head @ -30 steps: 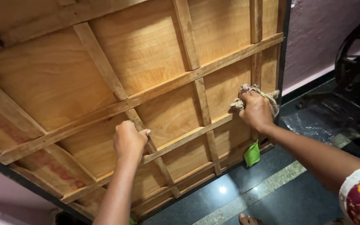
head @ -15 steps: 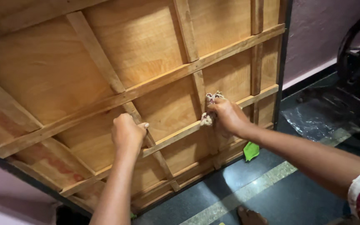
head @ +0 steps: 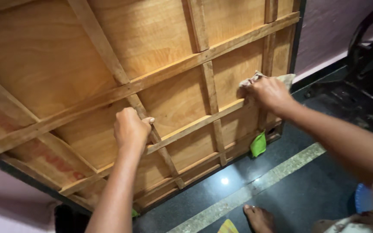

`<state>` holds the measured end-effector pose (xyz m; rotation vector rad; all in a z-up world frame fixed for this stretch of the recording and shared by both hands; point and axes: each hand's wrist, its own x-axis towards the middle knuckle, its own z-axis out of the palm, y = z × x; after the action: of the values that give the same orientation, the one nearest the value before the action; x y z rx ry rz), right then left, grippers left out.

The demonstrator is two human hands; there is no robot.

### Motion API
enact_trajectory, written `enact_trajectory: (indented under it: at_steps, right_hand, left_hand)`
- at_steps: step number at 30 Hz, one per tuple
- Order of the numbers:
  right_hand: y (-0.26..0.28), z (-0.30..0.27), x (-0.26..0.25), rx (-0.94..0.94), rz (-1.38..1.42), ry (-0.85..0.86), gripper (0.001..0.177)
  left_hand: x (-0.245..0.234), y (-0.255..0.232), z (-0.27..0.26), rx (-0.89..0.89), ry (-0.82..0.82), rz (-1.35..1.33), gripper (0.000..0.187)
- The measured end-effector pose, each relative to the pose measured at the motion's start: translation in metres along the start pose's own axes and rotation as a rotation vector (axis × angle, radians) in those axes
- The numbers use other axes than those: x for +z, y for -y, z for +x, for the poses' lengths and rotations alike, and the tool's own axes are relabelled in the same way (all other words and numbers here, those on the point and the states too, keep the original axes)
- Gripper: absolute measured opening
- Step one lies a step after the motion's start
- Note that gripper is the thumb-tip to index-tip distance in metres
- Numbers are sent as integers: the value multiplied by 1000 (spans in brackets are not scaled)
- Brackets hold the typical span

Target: The person wipes the wooden underside and support slats of a board using a cloth, reaching into various grid sections to clean different parts of the surface.

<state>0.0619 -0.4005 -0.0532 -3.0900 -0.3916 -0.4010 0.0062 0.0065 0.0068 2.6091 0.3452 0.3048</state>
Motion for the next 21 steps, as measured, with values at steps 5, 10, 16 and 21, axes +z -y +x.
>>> enact_trajectory:
  at_steps: [5, 10, 16, 21]
  right_hand:
    - [11, 6, 31, -69, 8, -290, 14]
    - [84, -31, 24, 211, 399, -434, 20]
    - [167, -51, 16, 46, 450, -712, 21]
    - [180, -69, 21, -94, 586, -389, 29]
  left_hand:
    - [-1, -1, 0, 1, 11, 35, 40]
    - [7, 4, 7, 8, 0, 35, 42]
    - [10, 2, 4, 5, -41, 72, 43]
    - [9, -2, 5, -26, -32, 64, 43]
